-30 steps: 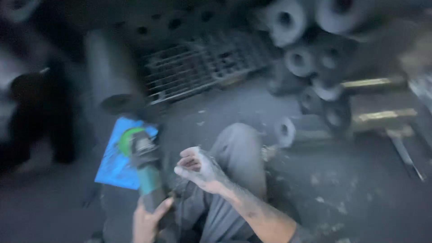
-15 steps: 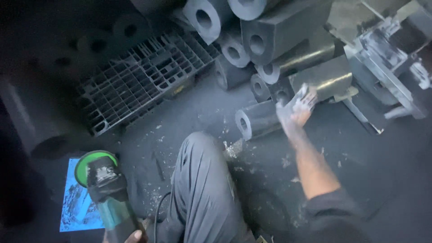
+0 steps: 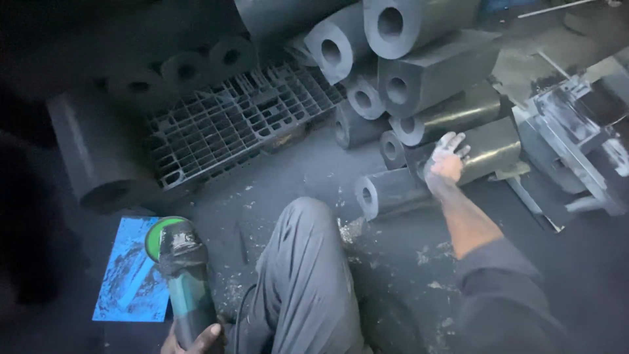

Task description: Grind the edges and surfaces of plastic/rubber foam blocks using an angle grinder.

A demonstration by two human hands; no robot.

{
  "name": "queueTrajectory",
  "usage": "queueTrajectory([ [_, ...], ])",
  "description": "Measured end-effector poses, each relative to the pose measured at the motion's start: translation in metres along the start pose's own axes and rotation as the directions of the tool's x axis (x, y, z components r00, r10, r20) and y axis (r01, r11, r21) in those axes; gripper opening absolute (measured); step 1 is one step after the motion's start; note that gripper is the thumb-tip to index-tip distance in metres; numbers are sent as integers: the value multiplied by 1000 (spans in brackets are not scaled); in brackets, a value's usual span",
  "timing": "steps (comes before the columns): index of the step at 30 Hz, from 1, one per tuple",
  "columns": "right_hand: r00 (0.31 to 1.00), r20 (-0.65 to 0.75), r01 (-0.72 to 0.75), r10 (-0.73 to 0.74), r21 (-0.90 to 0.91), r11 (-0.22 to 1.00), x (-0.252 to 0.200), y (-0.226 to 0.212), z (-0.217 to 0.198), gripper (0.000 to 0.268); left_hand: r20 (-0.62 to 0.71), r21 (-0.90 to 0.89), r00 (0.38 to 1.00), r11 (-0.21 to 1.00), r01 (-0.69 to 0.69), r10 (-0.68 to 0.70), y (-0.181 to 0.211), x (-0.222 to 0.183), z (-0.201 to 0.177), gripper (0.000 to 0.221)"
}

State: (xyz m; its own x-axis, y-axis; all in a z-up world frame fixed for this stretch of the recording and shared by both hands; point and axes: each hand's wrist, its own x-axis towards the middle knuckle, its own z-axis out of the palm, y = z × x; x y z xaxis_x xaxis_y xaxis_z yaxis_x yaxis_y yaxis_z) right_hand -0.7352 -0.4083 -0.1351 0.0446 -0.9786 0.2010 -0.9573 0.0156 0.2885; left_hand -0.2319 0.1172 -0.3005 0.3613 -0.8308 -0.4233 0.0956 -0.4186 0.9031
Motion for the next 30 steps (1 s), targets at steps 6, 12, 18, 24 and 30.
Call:
queueTrajectory([
  [6, 980, 97, 188, -175, -147, 971, -55, -3, 11, 74, 44, -7, 996, 997, -81, 81, -35, 57, -18, 99],
  [12, 875, 176, 483, -451, -246, 840, -130, -54, -22, 63, 30, 122, 949, 941, -316, 315, -114, 101, -50, 68],
  [18, 713, 332, 683, -617, -131, 718, -129, -71, -67, 64, 12, 10, 1000, 1000, 22, -22, 110, 7, 11, 72],
  [24, 316, 648, 919, -693, -28, 394, -70, -60, -141, 65, -55, -46, 995, 996, 75, -77, 117, 1, 14, 75],
  [30, 341, 287, 916, -895, 110, 385, -48, -28, -99, 66, -62, -169, 983, 973, 158, -170, 149, -1, 25, 67],
])
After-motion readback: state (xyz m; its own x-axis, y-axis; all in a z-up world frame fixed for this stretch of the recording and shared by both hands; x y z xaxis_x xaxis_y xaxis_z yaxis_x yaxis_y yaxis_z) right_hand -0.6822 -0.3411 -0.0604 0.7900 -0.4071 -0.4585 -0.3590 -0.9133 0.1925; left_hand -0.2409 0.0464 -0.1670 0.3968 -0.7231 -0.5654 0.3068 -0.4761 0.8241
